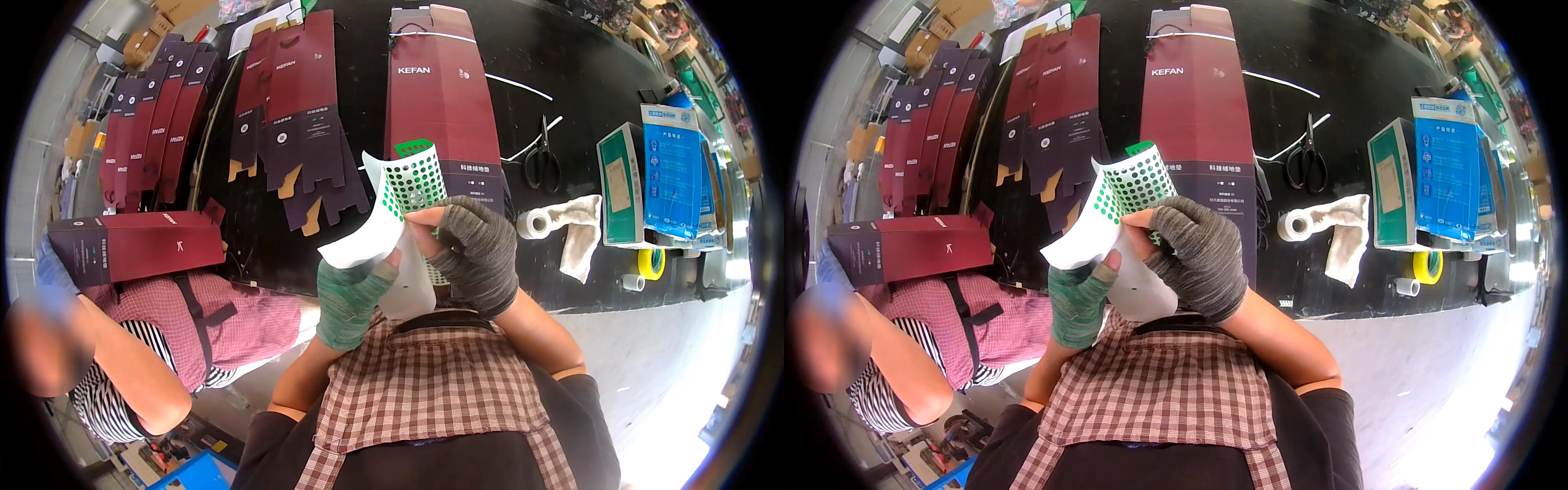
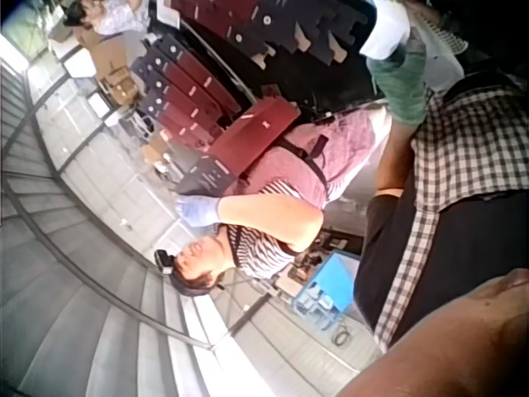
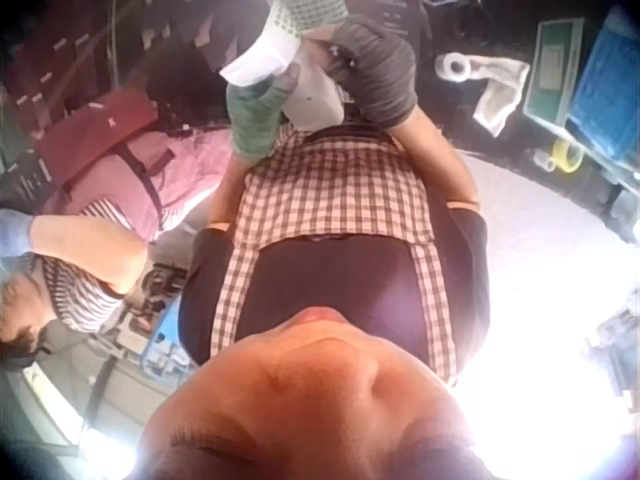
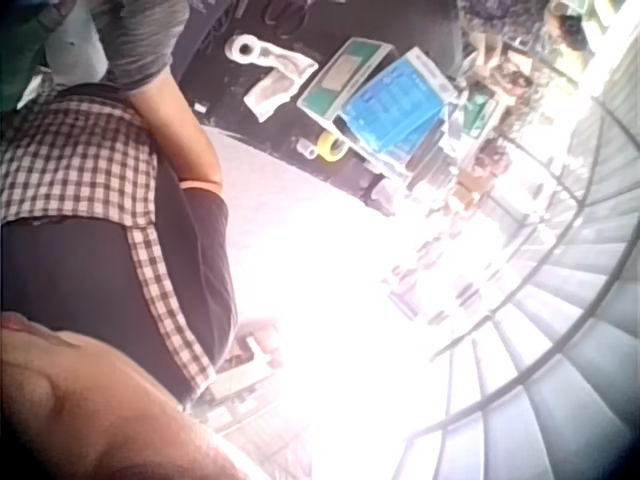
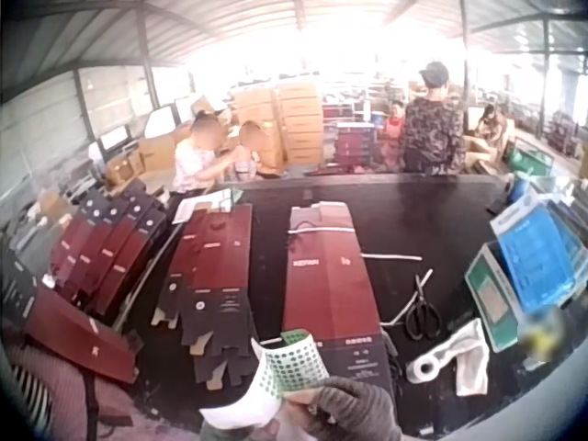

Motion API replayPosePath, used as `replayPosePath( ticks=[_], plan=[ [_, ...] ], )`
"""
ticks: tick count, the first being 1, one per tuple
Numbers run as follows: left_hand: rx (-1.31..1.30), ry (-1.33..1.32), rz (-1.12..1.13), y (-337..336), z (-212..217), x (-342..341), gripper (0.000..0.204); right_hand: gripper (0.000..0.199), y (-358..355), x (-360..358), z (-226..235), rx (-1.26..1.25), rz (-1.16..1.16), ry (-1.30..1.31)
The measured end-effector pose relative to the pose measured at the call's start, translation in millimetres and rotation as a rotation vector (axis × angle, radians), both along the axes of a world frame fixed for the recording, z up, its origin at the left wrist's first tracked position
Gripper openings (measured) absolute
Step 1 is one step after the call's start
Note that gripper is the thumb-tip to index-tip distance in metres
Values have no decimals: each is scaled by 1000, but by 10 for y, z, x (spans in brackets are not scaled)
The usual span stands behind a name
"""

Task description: The person applies adhesive stickers to cardboard gift boxes and stacks them on a table.

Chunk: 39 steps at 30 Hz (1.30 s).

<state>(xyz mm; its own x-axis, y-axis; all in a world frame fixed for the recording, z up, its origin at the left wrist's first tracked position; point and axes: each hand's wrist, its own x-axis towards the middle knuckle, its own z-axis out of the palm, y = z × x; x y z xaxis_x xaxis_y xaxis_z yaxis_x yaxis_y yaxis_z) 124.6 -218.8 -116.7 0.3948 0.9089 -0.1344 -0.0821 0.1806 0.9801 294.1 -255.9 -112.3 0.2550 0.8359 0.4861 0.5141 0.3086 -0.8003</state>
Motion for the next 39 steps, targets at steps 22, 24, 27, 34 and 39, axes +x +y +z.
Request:
replayPosePath(
  ticks=[22,24,27,34,39],
  plan=[
    [-1,-123,432,471,-317,-755,55,11,183,1143,-1306,-322,-185,-232],
    [-3,-158,443,461,-274,-720,50,10,210,1152,-1341,-261,-178,-389],
    [10,-168,443,461,-257,-709,47,8,235,1145,-1427,-174,-190,-600],
    [-21,-156,427,433,-239,-692,45,7,218,1115,-1484,-115,-231,-804],
    [-2,-144,425,447,-229,-668,45,8,215,1123,-1433,-189,-142,-875]
  ],
)
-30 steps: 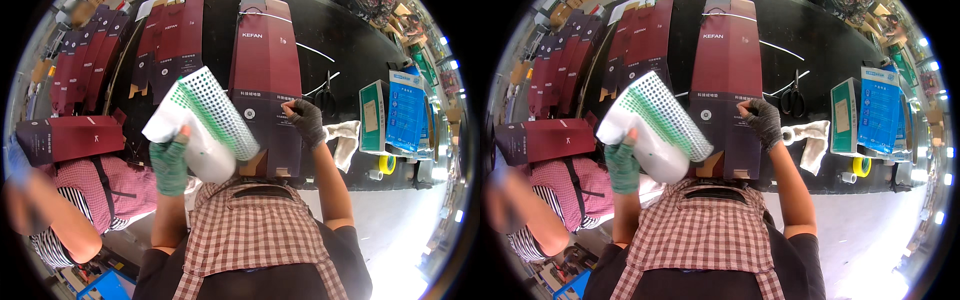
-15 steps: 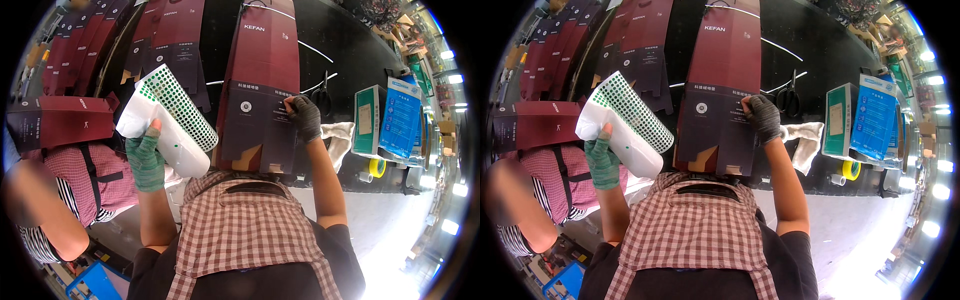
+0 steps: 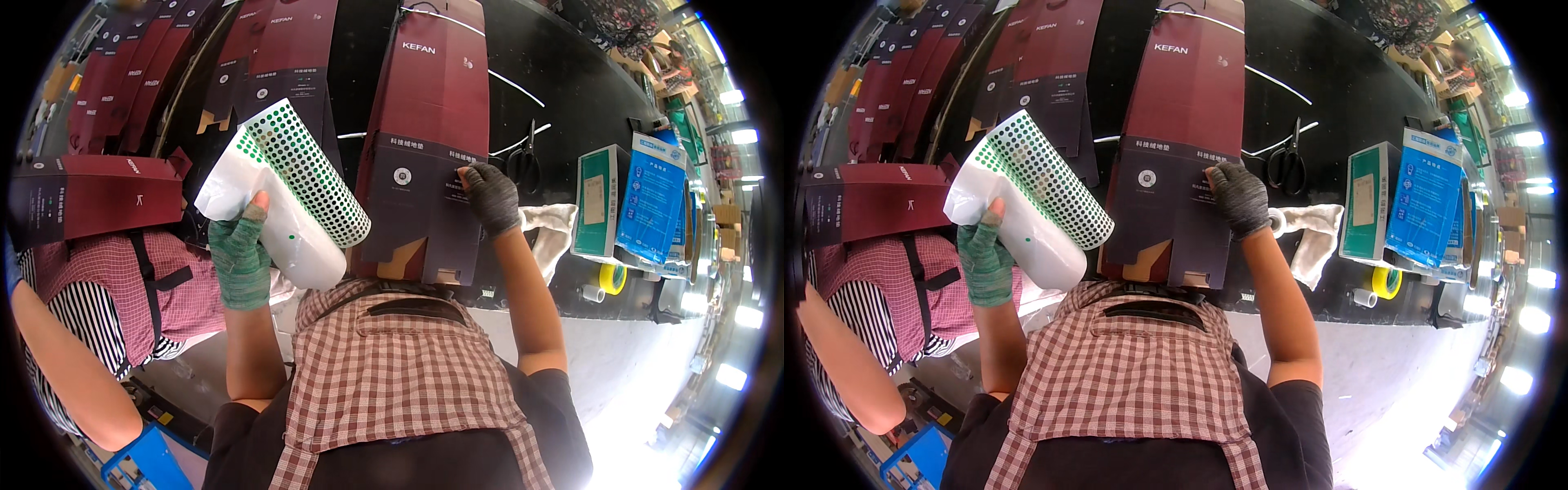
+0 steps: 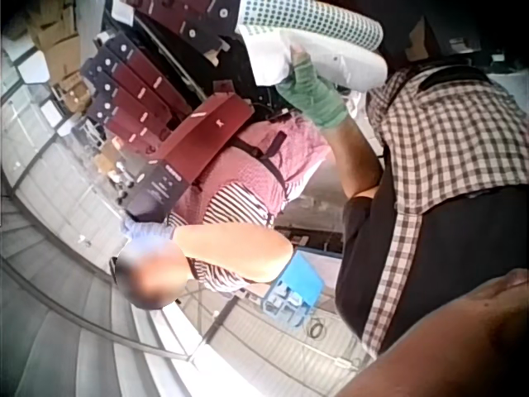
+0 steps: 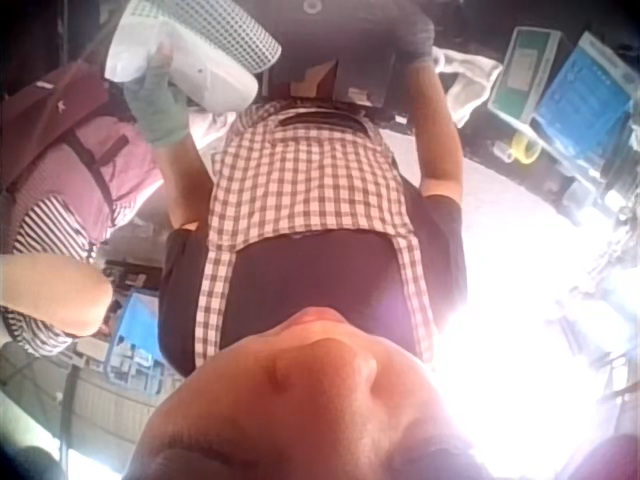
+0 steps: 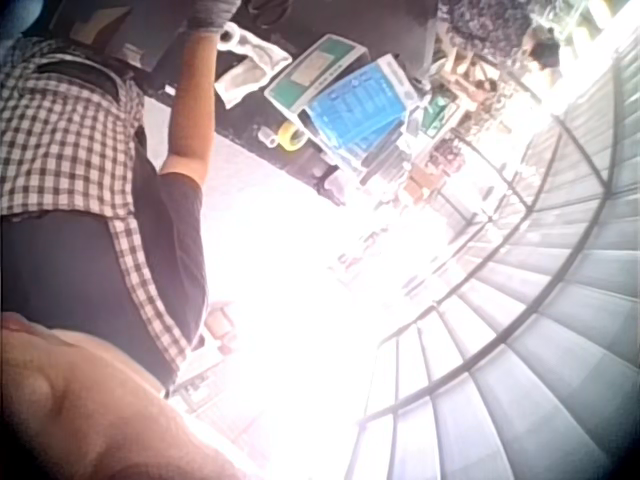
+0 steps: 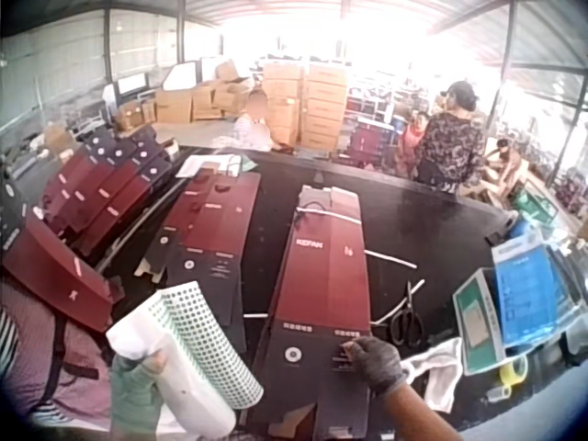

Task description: The person applies adhesive stickers to cardboard gift boxes and stacks them on a table.

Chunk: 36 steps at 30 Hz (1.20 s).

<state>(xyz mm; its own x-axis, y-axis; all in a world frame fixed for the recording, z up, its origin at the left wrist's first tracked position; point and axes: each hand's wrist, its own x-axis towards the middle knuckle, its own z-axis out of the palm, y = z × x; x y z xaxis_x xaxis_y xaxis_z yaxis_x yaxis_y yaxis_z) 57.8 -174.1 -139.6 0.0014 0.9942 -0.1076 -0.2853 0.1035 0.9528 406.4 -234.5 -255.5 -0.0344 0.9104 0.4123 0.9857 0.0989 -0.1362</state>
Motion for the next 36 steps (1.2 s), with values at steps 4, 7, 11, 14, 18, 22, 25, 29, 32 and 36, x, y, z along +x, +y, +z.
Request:
replayPosePath(
  ticks=[4,7,11,14,18,22,25,29,32,36],
  plan=[
    [8,-27,8,15,-45,-4,46,12,-89,-11,13,-124,64,-173],
    [10,-47,-13,11,-77,-36,45,15,-196,-87,126,-47,110,-68],
    [-15,-63,-19,7,-118,-71,45,17,-267,-4,321,-122,8,541],
    [14,-86,1,15,-132,-133,44,23,-529,288,22,8,-278,533],
    [60,-47,43,137,-182,-335,48,47,-960,479,-517,-188,-416,207],
    [29,-64,82,157,-83,-391,50,60,-1104,666,-582,-461,-570,101],
    [58,-71,124,162,-71,-489,47,66,-1102,813,-500,-597,-765,11],
    [48,-96,112,113,-34,-578,43,56,-890,329,19,-239,-644,442],
    [20,-101,94,66,-54,-541,42,68,-824,-111,-135,-410,-568,718],
    [40,-115,100,13,-120,-558,43,70,-809,-338,-28,-403,-519,908]
  ],
)
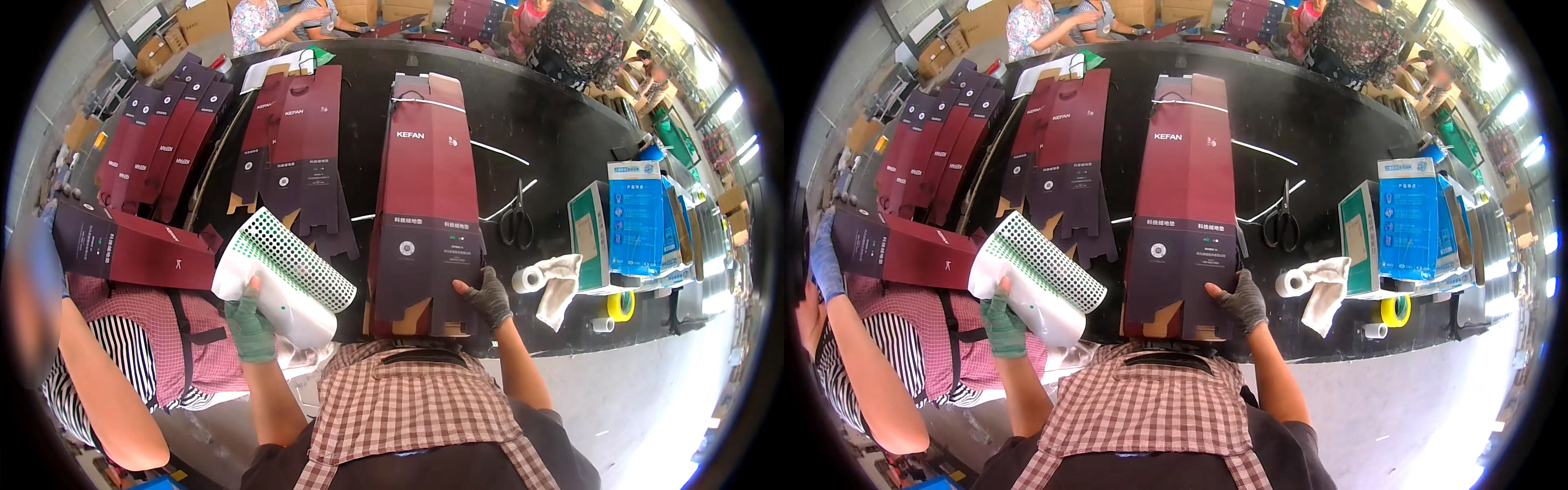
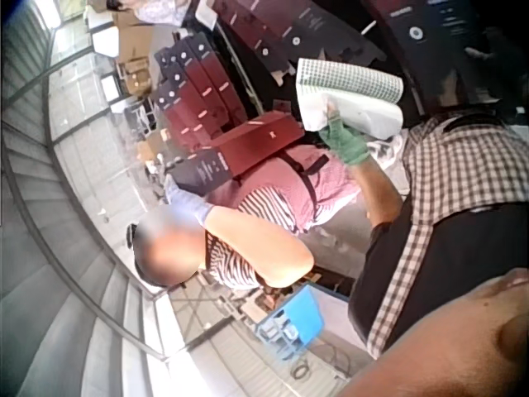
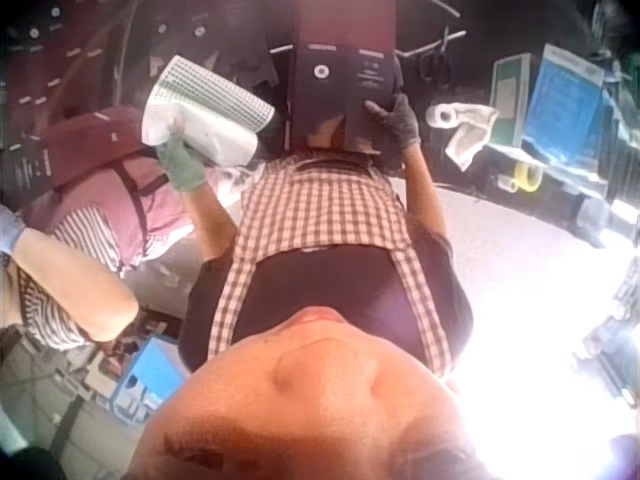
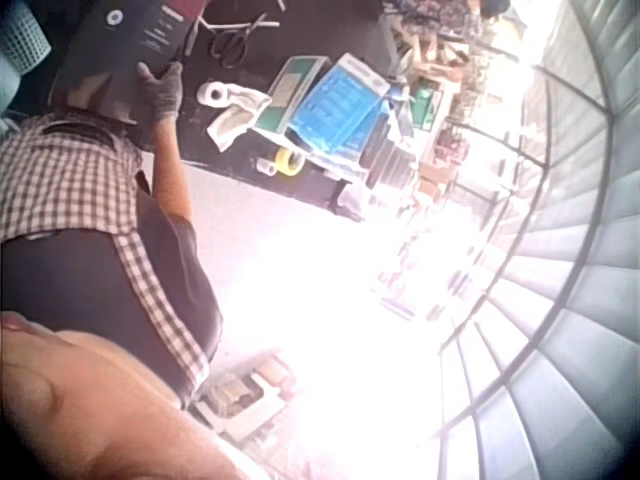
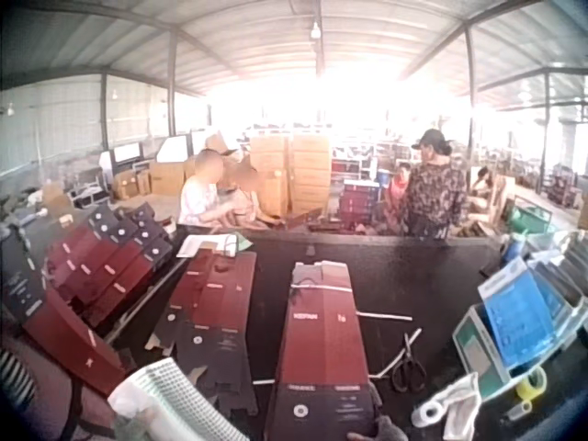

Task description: The person applies adhesive stickers to cardboard gift boxes and stacks them on a table.

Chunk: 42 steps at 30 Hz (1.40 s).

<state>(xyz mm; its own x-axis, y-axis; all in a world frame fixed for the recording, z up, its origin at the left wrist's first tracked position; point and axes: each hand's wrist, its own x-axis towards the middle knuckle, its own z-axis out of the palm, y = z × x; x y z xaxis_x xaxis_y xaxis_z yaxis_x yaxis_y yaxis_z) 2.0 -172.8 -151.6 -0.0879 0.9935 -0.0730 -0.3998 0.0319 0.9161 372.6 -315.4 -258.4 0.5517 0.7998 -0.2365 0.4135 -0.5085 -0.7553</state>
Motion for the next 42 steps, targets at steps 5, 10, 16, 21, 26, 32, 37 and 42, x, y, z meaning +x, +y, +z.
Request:
replayPosePath(
  ticks=[5,10,16,21,26,32,37,42],
  plan=[
    [-5,-21,0,-15,22,-7,44,57,-66,177,104,122,-8,235],
    [25,-16,48,-14,-15,-97,45,41,-78,252,734,423,-219,811],
    [-8,-14,50,-36,10,-95,45,46,-195,756,1465,753,-232,882],
    [-12,12,21,-29,5,-56,45,62,-171,536,2013,514,15,-90],
    [14,12,2,-72,160,44,43,64,245,-378,2154,-393,391,-576],
    [-1,-25,-52,-31,120,155,44,61,669,-1247,1143,-539,656,-615],
    [-3,-32,-59,-34,30,27,44,31,573,-522,927,309,452,-111],
    [-89,-91,-75,-56,11,191,41,85,281,202,-101,194,203,-474]
  ],
)
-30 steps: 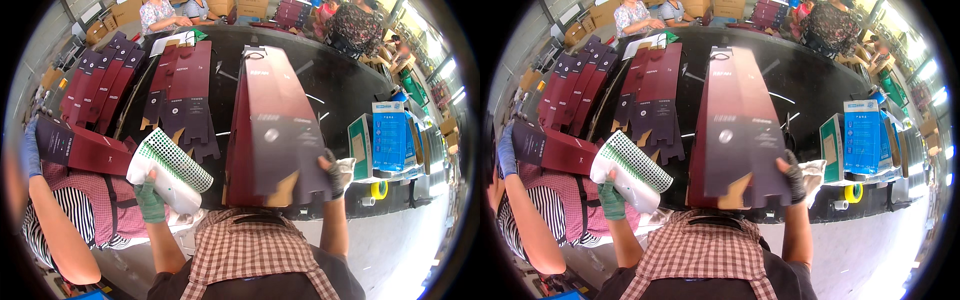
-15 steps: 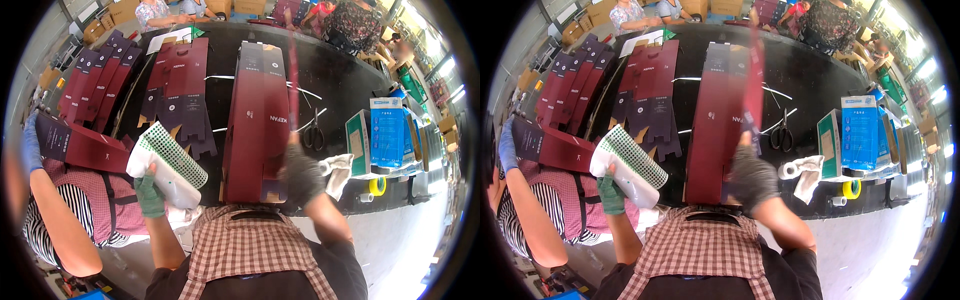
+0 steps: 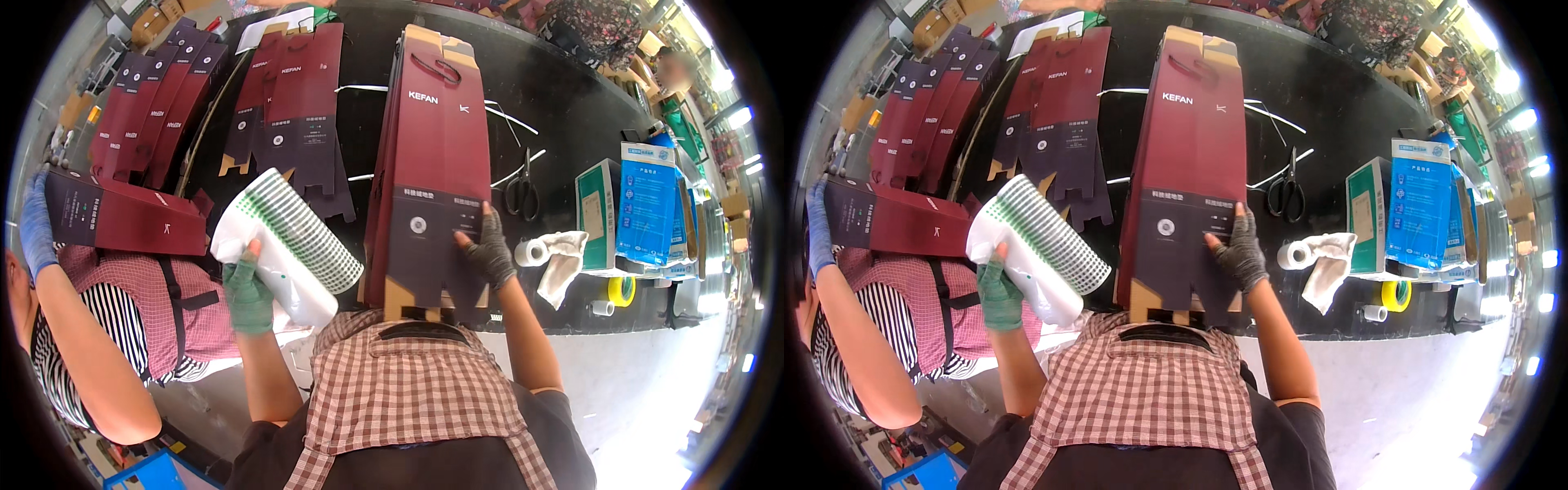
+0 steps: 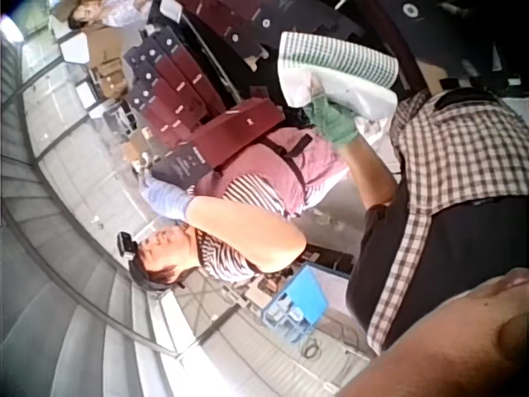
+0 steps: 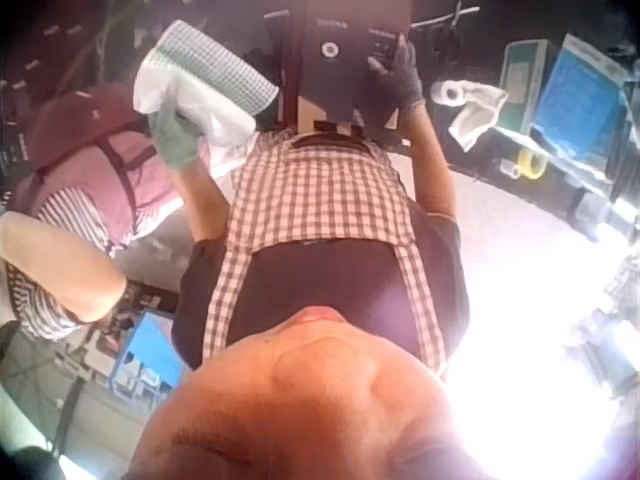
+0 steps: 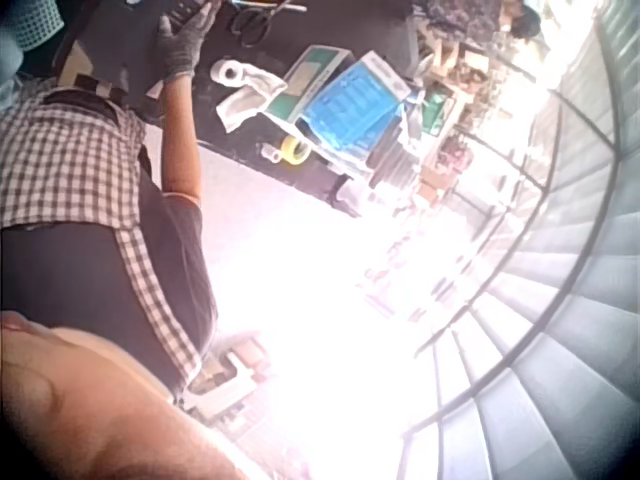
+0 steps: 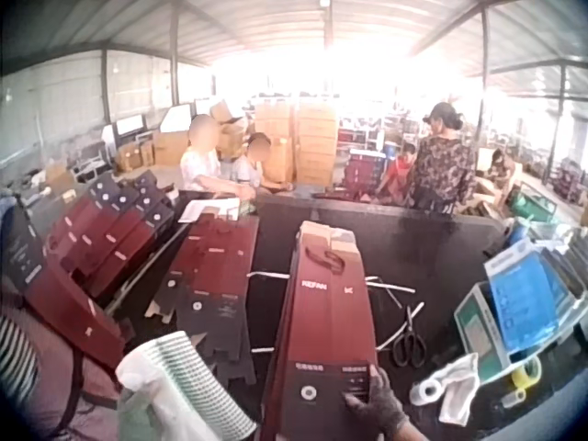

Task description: The person applies adhesive stickers to cardboard gift boxes and stacks them on a table.

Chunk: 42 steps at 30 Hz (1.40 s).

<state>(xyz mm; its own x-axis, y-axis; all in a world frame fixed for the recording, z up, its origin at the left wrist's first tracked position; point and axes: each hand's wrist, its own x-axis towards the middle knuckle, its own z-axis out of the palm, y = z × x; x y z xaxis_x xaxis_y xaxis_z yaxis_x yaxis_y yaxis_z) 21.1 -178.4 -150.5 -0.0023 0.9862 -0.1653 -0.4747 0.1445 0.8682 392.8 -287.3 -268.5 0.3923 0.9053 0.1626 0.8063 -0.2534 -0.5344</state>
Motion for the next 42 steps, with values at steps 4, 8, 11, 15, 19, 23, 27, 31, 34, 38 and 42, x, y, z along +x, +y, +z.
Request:
replayPosePath(
  ticks=[4,8,11,15,19,23,27,31,34,38,42],
  plan=[
    [14,34,-134,37,55,180,43,90,93,-313,96,-108,-4,9],
    [-18,63,-259,-25,193,375,43,58,215,-541,695,163,52,-286],
    [-55,76,-334,-85,194,491,42,32,257,-918,1419,395,400,125],
    [-19,1,-497,-204,359,653,46,19,441,-1228,1651,639,447,143],
    [-1,125,-515,-312,368,632,50,21,438,-1263,1688,639,406,157],
    [72,138,-499,-359,352,597,50,23,426,-1273,1661,717,397,174],
    [209,220,-558,-364,494,641,53,28,367,-1258,1701,759,432,160],
    [340,-63,-878,-223,443,480,78,31,314,-1184,1763,786,447,-33],
    [27,-272,-969,-156,442,332,77,36,247,-1081,1767,696,590,-138],
    [115,112,-986,-202,641,451,61,42,163,-1043,1640,605,671,-217],
    [349,642,-855,-301,839,624,38,40,99,-1036,1557,557,600,-151]
  ],
)
